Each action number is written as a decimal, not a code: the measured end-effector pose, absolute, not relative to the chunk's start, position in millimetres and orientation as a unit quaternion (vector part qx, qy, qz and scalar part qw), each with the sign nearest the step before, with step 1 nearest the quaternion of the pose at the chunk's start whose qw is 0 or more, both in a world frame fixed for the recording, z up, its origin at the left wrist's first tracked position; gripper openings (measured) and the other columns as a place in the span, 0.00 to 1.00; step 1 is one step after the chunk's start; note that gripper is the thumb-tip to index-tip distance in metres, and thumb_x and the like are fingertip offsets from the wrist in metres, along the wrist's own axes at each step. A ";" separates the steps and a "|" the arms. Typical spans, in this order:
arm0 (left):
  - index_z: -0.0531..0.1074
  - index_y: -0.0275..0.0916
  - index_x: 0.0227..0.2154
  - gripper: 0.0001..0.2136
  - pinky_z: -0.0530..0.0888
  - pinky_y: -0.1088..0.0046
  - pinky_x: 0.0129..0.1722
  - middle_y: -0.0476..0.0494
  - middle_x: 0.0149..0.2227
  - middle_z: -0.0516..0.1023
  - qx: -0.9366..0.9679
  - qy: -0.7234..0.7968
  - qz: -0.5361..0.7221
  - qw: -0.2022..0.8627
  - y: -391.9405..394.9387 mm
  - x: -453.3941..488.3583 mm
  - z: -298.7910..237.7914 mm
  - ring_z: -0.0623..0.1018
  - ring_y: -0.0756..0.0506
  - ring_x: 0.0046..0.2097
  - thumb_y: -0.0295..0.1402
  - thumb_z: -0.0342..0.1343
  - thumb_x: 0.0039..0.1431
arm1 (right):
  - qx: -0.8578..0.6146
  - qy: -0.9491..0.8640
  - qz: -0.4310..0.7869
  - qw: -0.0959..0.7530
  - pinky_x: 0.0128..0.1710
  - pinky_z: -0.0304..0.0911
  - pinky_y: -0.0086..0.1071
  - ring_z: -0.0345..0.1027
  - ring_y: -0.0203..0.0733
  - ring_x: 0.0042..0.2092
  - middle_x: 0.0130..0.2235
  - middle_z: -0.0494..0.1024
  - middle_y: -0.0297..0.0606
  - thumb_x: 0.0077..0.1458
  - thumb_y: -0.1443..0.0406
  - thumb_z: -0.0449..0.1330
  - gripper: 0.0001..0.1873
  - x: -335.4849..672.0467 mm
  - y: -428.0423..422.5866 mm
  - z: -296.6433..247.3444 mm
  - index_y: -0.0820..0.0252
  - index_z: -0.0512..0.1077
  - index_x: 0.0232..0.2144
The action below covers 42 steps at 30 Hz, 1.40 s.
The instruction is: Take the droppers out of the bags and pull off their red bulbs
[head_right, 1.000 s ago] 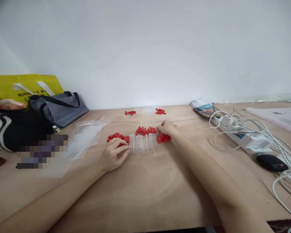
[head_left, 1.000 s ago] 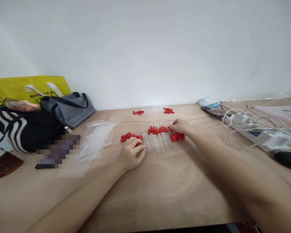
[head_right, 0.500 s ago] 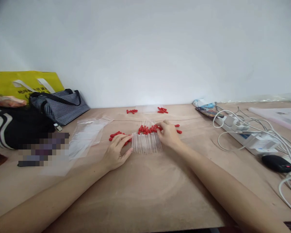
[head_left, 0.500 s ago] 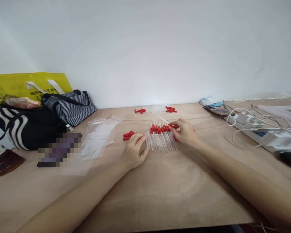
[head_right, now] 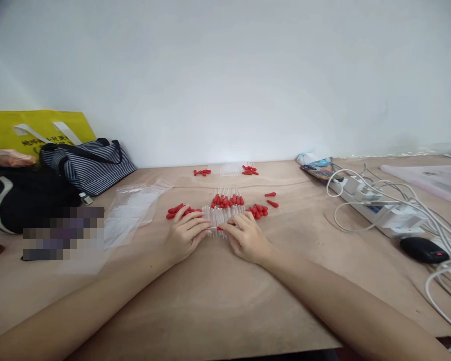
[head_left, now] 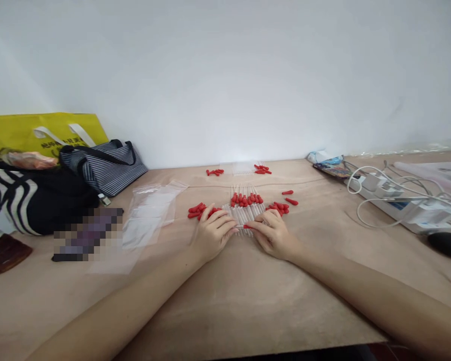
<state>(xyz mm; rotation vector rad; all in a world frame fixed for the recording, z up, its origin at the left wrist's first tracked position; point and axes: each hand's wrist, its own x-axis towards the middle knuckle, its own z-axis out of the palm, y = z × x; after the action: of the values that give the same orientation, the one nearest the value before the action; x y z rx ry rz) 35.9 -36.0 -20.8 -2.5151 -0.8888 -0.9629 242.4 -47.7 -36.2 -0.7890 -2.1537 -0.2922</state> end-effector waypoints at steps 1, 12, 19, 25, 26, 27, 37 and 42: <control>0.73 0.42 0.32 0.08 0.54 0.55 0.55 0.49 0.33 0.78 -0.876 -0.311 -0.338 0.148 -34.4 36.7 -21.7 0.74 0.46 0.42 0.33 0.48 0.58 | -0.326 -0.846 -0.124 0.404 0.38 0.53 0.36 0.61 0.37 0.34 0.32 0.70 0.38 0.54 0.68 0.52 0.10 241.9 -48.0 -35.3 0.59 0.70 0.38; 0.74 0.44 0.29 0.07 0.59 0.56 0.53 0.51 0.32 0.79 -0.870 -0.302 -0.344 0.185 -40.0 35.1 -15.6 0.76 0.47 0.39 0.31 0.51 0.56 | -0.351 -0.830 -0.205 0.381 0.42 0.46 0.39 0.59 0.36 0.32 0.27 0.72 0.33 0.52 0.63 0.56 0.06 240.1 -49.1 -30.3 0.54 0.73 0.31; 0.73 0.43 0.27 0.07 0.55 0.53 0.55 0.51 0.31 0.79 -0.869 -0.293 -0.352 0.188 -43.4 34.3 -14.2 0.77 0.46 0.40 0.29 0.51 0.56 | -0.363 -0.832 -0.201 0.367 0.42 0.45 0.40 0.57 0.37 0.32 0.26 0.71 0.34 0.54 0.65 0.53 0.08 241.7 -51.0 -29.7 0.56 0.72 0.27; 0.72 0.41 0.28 0.06 0.53 0.53 0.56 0.52 0.31 0.79 -0.871 -0.280 -0.361 0.178 -42.8 33.7 -14.9 0.77 0.46 0.41 0.28 0.51 0.55 | -0.352 -0.836 -0.196 0.371 0.43 0.45 0.41 0.57 0.37 0.32 0.26 0.70 0.33 0.52 0.68 0.53 0.08 242.6 -52.3 -28.6 0.56 0.71 0.26; 0.72 0.41 0.28 0.06 0.53 0.53 0.56 0.52 0.31 0.79 -0.872 -0.278 -0.361 0.176 -42.7 33.8 -15.0 0.77 0.46 0.41 0.28 0.51 0.55 | -0.347 -0.839 -0.196 0.372 0.43 0.45 0.41 0.57 0.37 0.32 0.26 0.70 0.33 0.52 0.68 0.53 0.08 242.9 -52.6 -28.1 0.57 0.71 0.27; 0.72 0.41 0.28 0.06 0.52 0.53 0.56 0.52 0.31 0.79 -0.873 -0.278 -0.360 0.175 -42.8 33.8 -14.9 0.77 0.46 0.41 0.28 0.51 0.55 | -0.341 -0.841 -0.195 0.372 0.43 0.45 0.41 0.57 0.37 0.32 0.26 0.70 0.33 0.52 0.69 0.52 0.08 243.4 -52.9 -27.7 0.57 0.71 0.27; 0.71 0.39 0.27 0.06 0.49 0.52 0.57 0.52 0.29 0.79 -0.873 -0.269 -0.366 0.177 -45.1 33.0 -14.1 0.77 0.46 0.41 0.26 0.51 0.55 | -0.320 -0.850 -0.180 0.378 0.43 0.45 0.41 0.56 0.37 0.31 0.25 0.70 0.33 0.50 0.70 0.52 0.08 247.7 -52.8 -26.9 0.57 0.71 0.28; 0.71 0.40 0.28 0.05 0.62 0.63 0.50 0.50 0.30 0.79 -0.870 -0.264 -0.374 0.181 -46.7 33.7 -15.3 0.77 0.46 0.41 0.27 0.52 0.55 | -0.312 -0.846 -0.168 0.398 0.44 0.45 0.41 0.58 0.36 0.31 0.24 0.70 0.32 0.50 0.68 0.52 0.07 245.1 -54.6 -25.2 0.58 0.71 0.28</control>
<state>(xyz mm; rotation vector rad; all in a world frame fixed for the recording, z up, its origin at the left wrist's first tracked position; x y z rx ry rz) 33.7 -46.7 -15.3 -2.4579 -0.7464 -1.0554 245.1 -54.6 -25.2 -0.7902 -2.1433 -0.4252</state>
